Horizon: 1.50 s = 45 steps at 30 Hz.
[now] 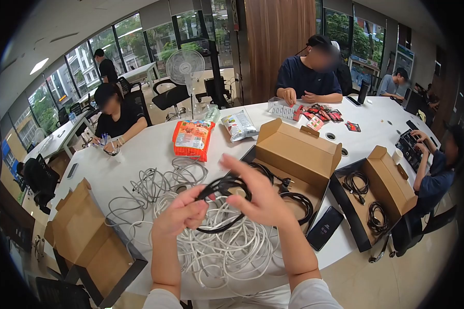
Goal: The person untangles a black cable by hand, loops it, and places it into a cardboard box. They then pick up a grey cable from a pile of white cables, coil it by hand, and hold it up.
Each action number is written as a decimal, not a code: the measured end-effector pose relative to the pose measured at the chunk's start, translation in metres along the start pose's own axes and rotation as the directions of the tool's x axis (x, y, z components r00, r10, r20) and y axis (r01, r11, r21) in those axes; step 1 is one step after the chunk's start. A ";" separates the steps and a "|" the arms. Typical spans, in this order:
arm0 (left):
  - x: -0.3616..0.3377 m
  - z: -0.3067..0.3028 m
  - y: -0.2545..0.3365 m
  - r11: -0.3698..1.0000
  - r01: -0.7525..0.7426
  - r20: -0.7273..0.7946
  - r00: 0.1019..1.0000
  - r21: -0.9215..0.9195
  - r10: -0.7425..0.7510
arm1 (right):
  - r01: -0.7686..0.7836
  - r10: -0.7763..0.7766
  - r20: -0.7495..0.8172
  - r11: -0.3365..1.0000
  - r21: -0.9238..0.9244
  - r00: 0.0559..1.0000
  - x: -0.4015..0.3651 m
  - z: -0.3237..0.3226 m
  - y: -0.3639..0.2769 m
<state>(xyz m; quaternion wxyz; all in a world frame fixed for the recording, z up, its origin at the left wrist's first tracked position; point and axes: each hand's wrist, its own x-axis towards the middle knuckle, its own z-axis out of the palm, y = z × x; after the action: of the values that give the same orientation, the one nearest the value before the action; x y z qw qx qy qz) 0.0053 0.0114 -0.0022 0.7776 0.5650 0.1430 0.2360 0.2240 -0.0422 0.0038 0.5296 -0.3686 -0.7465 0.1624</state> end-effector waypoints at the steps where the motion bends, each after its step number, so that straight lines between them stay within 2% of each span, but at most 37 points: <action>1: 0.002 0.000 -0.002 0.999 0.016 0.026 1.000 0.037 -0.017 | -0.084 0.080 0.078 0.995 0.048 0.994 0.000 0.003 -0.001; 2: 0.003 0.000 -0.004 0.998 0.029 -0.004 1.000 0.055 -0.029 | -0.088 0.089 0.054 0.996 -0.016 0.995 0.002 0.007 -0.003; 5: 0.006 0.003 0.000 0.985 0.030 -0.035 0.999 0.167 -0.024 | -0.139 0.140 0.075 0.990 -0.008 0.987 -0.001 0.004 0.008; 8: 0.014 0.002 -0.009 0.958 -0.054 -0.042 0.997 0.280 0.068 | -0.168 0.163 -0.075 0.983 -0.071 0.984 0.001 0.000 -0.003; 9: 0.017 0.000 -0.011 0.916 -0.063 -0.062 0.994 0.396 0.095 | -0.188 0.176 -0.131 0.978 -0.091 0.976 0.000 -0.002 -0.003; 10: 0.019 -0.003 -0.013 0.860 -0.067 -0.078 0.989 0.506 0.124 | -0.122 0.095 -0.261 0.989 -0.089 0.960 0.002 -0.003 0.003; 11: 0.020 -0.008 -0.015 0.792 -0.067 -0.093 0.984 0.607 0.155 | -0.190 0.143 -0.323 0.974 -0.121 0.936 -0.002 -0.011 -0.001; 13: 0.028 -0.023 -0.020 0.774 -0.087 -0.021 0.991 0.627 0.129 | -0.055 -0.001 -0.517 0.994 -0.093 0.856 -0.004 -0.019 0.016; 15: 0.033 -0.031 -0.025 0.745 -0.122 0.038 0.991 0.656 0.129 | -0.060 0.216 -0.591 0.961 0.272 0.778 -0.010 -0.028 0.015; 16: 0.034 -0.030 -0.027 0.789 -0.194 0.081 0.980 0.583 0.181 | -0.046 0.330 -0.593 0.896 0.441 0.735 -0.012 -0.030 0.013; 18: 0.038 -0.021 -0.029 0.846 -0.331 0.158 0.944 0.418 0.291 | -0.011 0.296 -0.678 0.920 0.391 0.673 -0.008 -0.019 0.014; 19: 0.037 -0.015 -0.027 0.869 -0.346 0.149 0.938 0.355 0.313 | 0.010 0.275 -0.720 0.931 0.364 0.638 -0.006 -0.015 0.016; 21: 0.032 -0.002 -0.022 0.900 -0.372 0.122 0.928 0.229 0.353 | 0.047 0.291 -0.725 0.913 0.406 0.624 -0.005 -0.015 0.021; 23: 0.032 -0.005 -0.022 0.852 -0.451 0.073 0.891 0.265 0.449 | 0.051 0.316 -0.725 0.899 0.435 0.612 -0.005 -0.016 0.025; 25: 0.035 -0.011 -0.022 0.764 -0.569 0.074 0.814 0.304 0.577 | 0.054 0.348 -0.660 0.860 0.508 0.666 -0.005 -0.017 0.026; 26: 0.036 -0.011 -0.022 0.711 -0.586 0.019 0.777 0.389 0.629 | 0.052 0.362 -0.626 0.838 0.543 0.691 -0.006 -0.018 0.027; 29: 0.035 -0.015 -0.027 0.736 -0.570 -0.047 0.778 0.367 0.626 | 0.016 0.307 -0.607 0.884 0.466 0.733 -0.008 -0.011 0.025; 30: 0.035 -0.008 -0.028 0.726 -0.603 -0.081 0.748 0.330 0.659 | 0.005 0.293 -0.621 0.902 0.432 0.727 -0.008 -0.008 0.025; 33: 0.028 0.000 -0.023 0.821 -0.252 -0.074 0.939 0.512 0.335 | 0.006 0.220 -0.662 0.947 0.321 0.717 -0.006 -0.001 0.026; 34: 0.029 0.005 -0.027 0.851 -0.210 -0.084 0.955 0.482 0.283 | 0.011 0.243 -0.664 0.935 0.354 0.707 -0.006 0.004 0.026; 37: 0.040 0.007 -0.036 0.811 -0.291 -0.063 0.926 0.508 0.372 | 0.047 0.317 -0.651 0.878 0.477 0.689 -0.005 0.019 0.024; 38: 0.044 0.009 -0.037 0.814 -0.376 -0.088 0.885 0.443 0.457 | 0.075 0.347 -0.636 0.839 0.539 0.689 -0.004 0.022 0.022; 41: 0.039 0.004 -0.043 0.863 -0.494 -0.226 0.833 0.108 0.505 | 0.093 0.459 -0.529 0.686 0.721 0.714 -0.001 0.034 0.020; 42: 0.036 0.005 -0.042 0.850 -0.526 -0.276 0.819 -0.011 0.503 | 0.042 0.504 -0.492 0.667 0.744 0.710 0.000 0.038 0.019; 45: 0.029 -0.011 -0.034 0.763 -0.548 0.002 0.812 -0.342 0.584 | -0.012 0.567 -0.346 0.533 0.846 0.747 0.004 0.048 0.018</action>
<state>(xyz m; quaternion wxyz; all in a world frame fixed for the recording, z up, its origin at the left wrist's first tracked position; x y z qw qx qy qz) 0.0313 0.0267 -0.0364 0.7586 0.4574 -0.1178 0.4488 0.1863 -0.0200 -0.0237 0.8012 -0.2459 -0.3101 0.4488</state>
